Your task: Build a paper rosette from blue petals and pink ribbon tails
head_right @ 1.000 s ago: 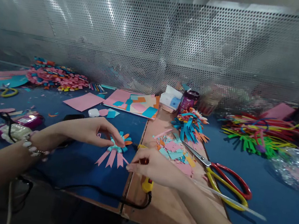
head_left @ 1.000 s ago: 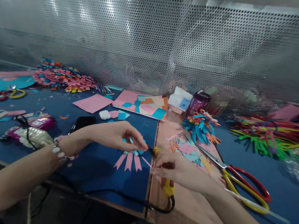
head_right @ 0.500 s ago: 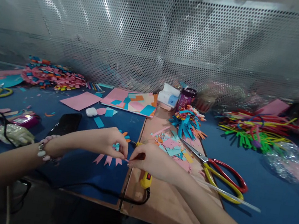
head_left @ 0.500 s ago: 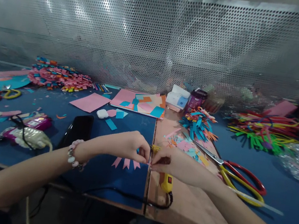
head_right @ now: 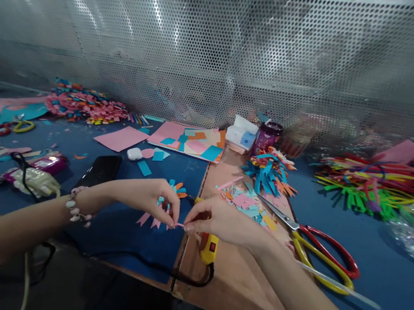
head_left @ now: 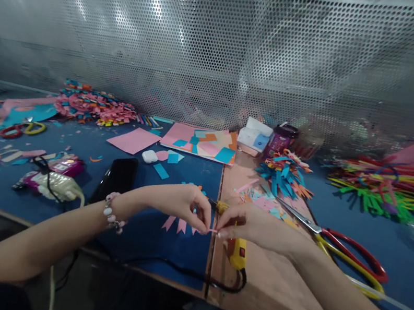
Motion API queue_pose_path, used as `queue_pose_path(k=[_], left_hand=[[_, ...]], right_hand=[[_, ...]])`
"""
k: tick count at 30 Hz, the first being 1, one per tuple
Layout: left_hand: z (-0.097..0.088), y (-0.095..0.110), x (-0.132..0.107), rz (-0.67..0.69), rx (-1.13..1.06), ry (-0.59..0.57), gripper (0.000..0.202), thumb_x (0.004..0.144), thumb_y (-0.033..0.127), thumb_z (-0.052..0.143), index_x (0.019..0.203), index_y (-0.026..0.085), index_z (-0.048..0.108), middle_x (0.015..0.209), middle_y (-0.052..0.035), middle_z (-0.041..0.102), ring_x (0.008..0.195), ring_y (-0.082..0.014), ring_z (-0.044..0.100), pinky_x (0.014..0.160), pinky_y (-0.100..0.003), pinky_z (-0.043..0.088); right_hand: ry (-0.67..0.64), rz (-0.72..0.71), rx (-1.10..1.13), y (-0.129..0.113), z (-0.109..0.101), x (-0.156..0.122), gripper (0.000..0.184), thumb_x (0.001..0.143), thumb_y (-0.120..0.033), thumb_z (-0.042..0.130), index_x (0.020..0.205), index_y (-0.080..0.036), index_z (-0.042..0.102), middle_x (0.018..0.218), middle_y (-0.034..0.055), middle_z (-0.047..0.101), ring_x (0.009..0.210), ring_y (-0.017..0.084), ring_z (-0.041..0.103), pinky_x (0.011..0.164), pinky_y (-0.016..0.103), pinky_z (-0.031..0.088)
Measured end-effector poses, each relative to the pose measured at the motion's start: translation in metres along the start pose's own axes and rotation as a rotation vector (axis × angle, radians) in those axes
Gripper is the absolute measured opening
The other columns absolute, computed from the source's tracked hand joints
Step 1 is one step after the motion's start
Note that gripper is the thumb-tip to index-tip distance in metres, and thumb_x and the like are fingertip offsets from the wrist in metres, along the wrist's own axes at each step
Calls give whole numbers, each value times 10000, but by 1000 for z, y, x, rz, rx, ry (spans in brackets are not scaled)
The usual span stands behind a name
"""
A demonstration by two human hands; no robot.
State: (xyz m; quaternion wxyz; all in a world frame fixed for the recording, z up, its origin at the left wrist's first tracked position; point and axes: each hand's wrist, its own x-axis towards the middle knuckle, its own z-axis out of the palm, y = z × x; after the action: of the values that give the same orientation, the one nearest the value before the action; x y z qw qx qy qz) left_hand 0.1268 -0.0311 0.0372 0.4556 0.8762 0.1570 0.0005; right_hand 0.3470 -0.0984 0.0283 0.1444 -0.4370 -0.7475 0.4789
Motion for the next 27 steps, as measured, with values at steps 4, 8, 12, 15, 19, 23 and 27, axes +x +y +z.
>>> queue_pose_path(k=[4, 8, 12, 15, 19, 23, 27], left_hand=[[-2, 1, -2, 9, -51, -15, 158, 823, 301, 656, 902, 178, 718, 801, -38, 715, 752, -132, 653, 713, -216, 465], [-2, -3, -1, 42, -56, -8, 136, 803, 283, 681, 888, 188, 727, 832, -38, 713, 782, -138, 641, 720, -221, 456], [-1, -10, -1, 62, -35, 50, 180, 797, 336, 685, 884, 186, 735, 862, -37, 721, 806, -141, 637, 780, -232, 447], [2, -12, -2, 42, -25, 85, 177, 801, 336, 679, 888, 192, 734, 849, -30, 727, 795, -138, 648, 784, -230, 447], [4, -8, 0, 18, -14, 89, 137, 790, 276, 687, 879, 179, 727, 830, -31, 725, 773, -139, 650, 730, -221, 457], [6, -6, 0, 25, 11, 113, 110, 792, 248, 676, 855, 165, 714, 815, -28, 718, 755, -131, 640, 700, -208, 452], [9, -10, -1, 23, 29, 155, 134, 796, 273, 669, 860, 162, 707, 824, -31, 721, 743, -128, 630, 752, -229, 447]], right_hand=[[-43, -37, -54, -3, -3, 0, 144, 800, -305, 633, 844, -205, 726, 767, -1, 697, 727, 151, 621, 671, 258, 455], [-23, -82, -139, -11, -3, -1, 143, 820, -317, 627, 832, -216, 727, 847, 5, 680, 808, 157, 603, 726, 268, 443], [17, -135, -233, -15, -4, -4, 144, 853, -301, 597, 844, -224, 718, 904, 14, 640, 883, 165, 583, 800, 287, 429], [30, -172, -312, -15, -6, -5, 146, 867, -270, 574, 838, -223, 710, 899, 21, 620, 875, 170, 571, 819, 311, 420], [18, -221, -396, -15, -6, -4, 154, 869, -239, 562, 844, -228, 714, 897, 29, 613, 876, 183, 563, 829, 337, 406], [12, -249, -393, -15, -4, -3, 144, 852, -202, 577, 849, -231, 718, 905, 26, 623, 917, 188, 566, 846, 333, 401], [102, -224, -298, -12, 2, -2, 118, 843, -214, 598, 821, -223, 713, 858, 14, 618, 859, 165, 575, 789, 298, 422]])
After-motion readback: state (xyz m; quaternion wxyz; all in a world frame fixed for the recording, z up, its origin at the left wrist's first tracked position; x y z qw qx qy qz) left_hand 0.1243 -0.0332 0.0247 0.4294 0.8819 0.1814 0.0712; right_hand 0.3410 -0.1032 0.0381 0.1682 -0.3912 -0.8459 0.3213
